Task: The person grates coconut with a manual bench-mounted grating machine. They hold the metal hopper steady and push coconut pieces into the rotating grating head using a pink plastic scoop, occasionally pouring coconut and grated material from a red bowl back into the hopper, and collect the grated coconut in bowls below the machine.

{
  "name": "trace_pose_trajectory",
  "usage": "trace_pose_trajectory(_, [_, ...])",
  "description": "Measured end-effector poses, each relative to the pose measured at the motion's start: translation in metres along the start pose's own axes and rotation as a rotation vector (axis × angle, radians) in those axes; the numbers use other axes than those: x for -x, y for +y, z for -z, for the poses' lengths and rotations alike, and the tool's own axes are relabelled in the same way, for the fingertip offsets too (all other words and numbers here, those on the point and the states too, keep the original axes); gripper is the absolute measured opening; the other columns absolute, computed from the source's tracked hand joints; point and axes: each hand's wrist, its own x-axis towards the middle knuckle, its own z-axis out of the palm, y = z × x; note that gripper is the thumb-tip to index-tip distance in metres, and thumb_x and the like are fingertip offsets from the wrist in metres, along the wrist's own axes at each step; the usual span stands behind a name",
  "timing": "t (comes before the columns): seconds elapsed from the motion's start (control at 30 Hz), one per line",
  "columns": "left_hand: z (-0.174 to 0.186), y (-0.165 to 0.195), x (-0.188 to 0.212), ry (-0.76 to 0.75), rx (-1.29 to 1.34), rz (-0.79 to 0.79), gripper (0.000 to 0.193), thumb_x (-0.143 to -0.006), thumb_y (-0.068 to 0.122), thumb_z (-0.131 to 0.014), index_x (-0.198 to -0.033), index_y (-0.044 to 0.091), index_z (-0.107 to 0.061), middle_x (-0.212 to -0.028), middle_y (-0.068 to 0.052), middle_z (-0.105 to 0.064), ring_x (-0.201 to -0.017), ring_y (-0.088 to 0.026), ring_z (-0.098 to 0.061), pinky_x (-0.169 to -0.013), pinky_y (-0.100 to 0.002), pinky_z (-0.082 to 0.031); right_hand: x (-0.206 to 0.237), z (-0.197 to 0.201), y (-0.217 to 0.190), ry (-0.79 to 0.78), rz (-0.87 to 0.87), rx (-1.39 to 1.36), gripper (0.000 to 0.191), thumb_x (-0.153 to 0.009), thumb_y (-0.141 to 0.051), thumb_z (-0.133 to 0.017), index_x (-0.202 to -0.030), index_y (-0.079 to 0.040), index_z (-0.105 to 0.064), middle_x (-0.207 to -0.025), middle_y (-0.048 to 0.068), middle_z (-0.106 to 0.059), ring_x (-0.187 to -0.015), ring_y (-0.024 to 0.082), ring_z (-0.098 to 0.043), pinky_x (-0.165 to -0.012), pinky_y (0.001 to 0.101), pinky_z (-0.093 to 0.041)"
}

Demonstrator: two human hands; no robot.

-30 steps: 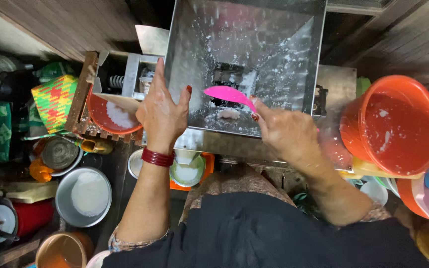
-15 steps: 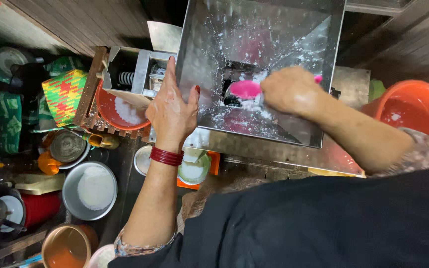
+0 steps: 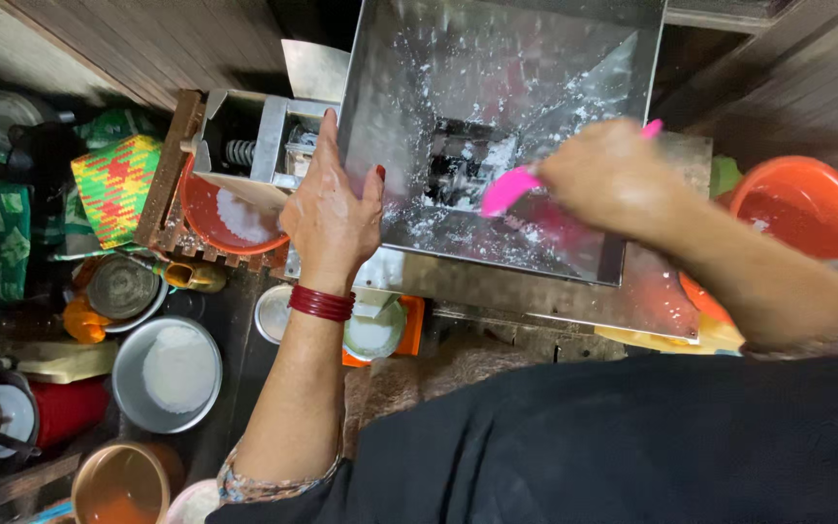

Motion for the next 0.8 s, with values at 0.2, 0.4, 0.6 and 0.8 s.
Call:
trace_pose_trajectory(0.2, [-0.001, -0.001, -0.004, -0.019, -0.019, 0.043, 0.082, -0.088, 0.033, -0.078, -0.157, 0.014, -0.037, -0.139, -0.013, -0.065, -0.103, -0.036, -0.072, -0.082, -0.045, -0.056, 0.048, -0.008, 0.02, -0.043, 0.014, 0.161, 0.015, -0.083, -0.023, -0.064, -0.073, -0.018, -0.073, -0.074, 0.007, -0.074, -0.076, 0.023, -0.075, -0.064, 0.0396, -0.056])
trace_pose_trajectory(0.4, [-0.007, -0.006, -0.003, 0.008, -0.017, 0.029, 0.084, -0.087, 0.033, -0.079, -0.157, 0.014, -0.036, -0.14, -0.013, -0.066, -0.107, -0.035, -0.071, -0.085, -0.044, -0.056, -0.028, -0.051, -0.01, 0.148, 0.143, 0.069, 0.015, -0.083, -0.019, -0.062, -0.076, -0.013, -0.073, -0.078, 0.01, -0.075, -0.075, 0.028, -0.074, -0.061, 0.043, -0.056])
trace_pose_trajectory(0.6, [-0.016, -0.013, -0.001, 0.036, -0.003, -0.02, 0.087, -0.088, 0.033, -0.078, -0.158, 0.01, -0.032, -0.139, -0.016, -0.065, -0.113, -0.034, -0.07, -0.088, -0.043, -0.056, -0.038, -0.038, 0.003, 0.233, -0.09, -0.169, 0.033, -0.108, -0.021, -0.045, -0.107, -0.002, -0.072, -0.084, 0.021, -0.074, -0.078, 0.039, -0.073, -0.068, 0.051, -0.056])
trace_pose_trajectory(0.8, [-0.027, -0.024, -0.004, 0.077, 0.02, -0.026, 0.087, -0.086, 0.032, -0.077, -0.156, 0.007, -0.032, -0.136, -0.017, -0.067, -0.108, -0.035, -0.071, -0.082, -0.044, -0.056, -0.041, -0.044, -0.042, 0.04, 0.086, -0.303, 0.03, -0.095, -0.026, -0.05, -0.101, -0.011, -0.075, -0.089, 0.019, -0.074, -0.085, 0.04, -0.073, -0.068, 0.0544, -0.056])
